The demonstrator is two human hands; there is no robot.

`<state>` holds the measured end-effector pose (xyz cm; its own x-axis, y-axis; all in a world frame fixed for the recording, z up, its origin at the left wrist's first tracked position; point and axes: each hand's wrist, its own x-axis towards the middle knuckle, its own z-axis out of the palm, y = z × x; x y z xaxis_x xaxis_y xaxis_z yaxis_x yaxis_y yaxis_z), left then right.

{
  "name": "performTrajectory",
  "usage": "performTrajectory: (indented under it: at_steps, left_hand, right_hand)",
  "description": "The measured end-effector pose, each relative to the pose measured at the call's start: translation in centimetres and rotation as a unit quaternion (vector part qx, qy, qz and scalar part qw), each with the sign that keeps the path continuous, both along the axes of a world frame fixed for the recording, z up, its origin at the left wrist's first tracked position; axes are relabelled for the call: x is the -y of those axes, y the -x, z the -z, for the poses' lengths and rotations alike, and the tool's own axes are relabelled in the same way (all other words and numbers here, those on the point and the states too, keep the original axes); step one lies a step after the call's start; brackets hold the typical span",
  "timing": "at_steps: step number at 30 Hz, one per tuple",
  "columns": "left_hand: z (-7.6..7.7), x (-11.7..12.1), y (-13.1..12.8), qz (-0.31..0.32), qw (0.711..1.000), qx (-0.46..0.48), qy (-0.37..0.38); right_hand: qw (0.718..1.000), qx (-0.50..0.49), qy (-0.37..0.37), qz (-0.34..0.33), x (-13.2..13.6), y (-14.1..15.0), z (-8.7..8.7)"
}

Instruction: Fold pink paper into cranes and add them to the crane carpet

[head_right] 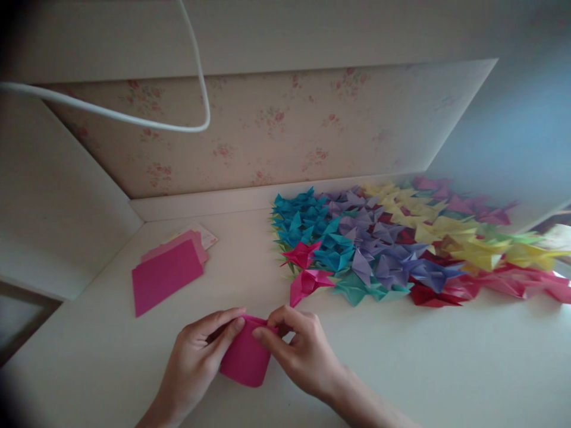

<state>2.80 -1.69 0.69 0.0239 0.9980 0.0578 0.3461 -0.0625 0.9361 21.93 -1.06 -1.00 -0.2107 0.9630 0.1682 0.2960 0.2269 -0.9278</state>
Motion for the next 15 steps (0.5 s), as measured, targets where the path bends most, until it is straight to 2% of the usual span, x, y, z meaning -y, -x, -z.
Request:
performTrajectory:
  at_steps: [4, 7, 15]
  left_hand:
    - [0.0, 0.1, 0.0, -0.037, 0.999, 0.013, 0.008]
    - [-0.1, 0.2, -0.1, -0.040, 0.999, 0.006, 0.002]
    - [-0.3, 0.5, -0.3, -0.042, 0.999, -0.016, -0.006]
  right_hand:
    - [0.999, -0.030, 0.009, -0.017, -0.3, -0.3, -0.6]
    - [0.999, -0.044, 0.007, -0.009, -0.3, -0.4, -0.9]
    - [0.990, -0.116, 0.078, 0.025, -0.4, 0.0, 0.1]
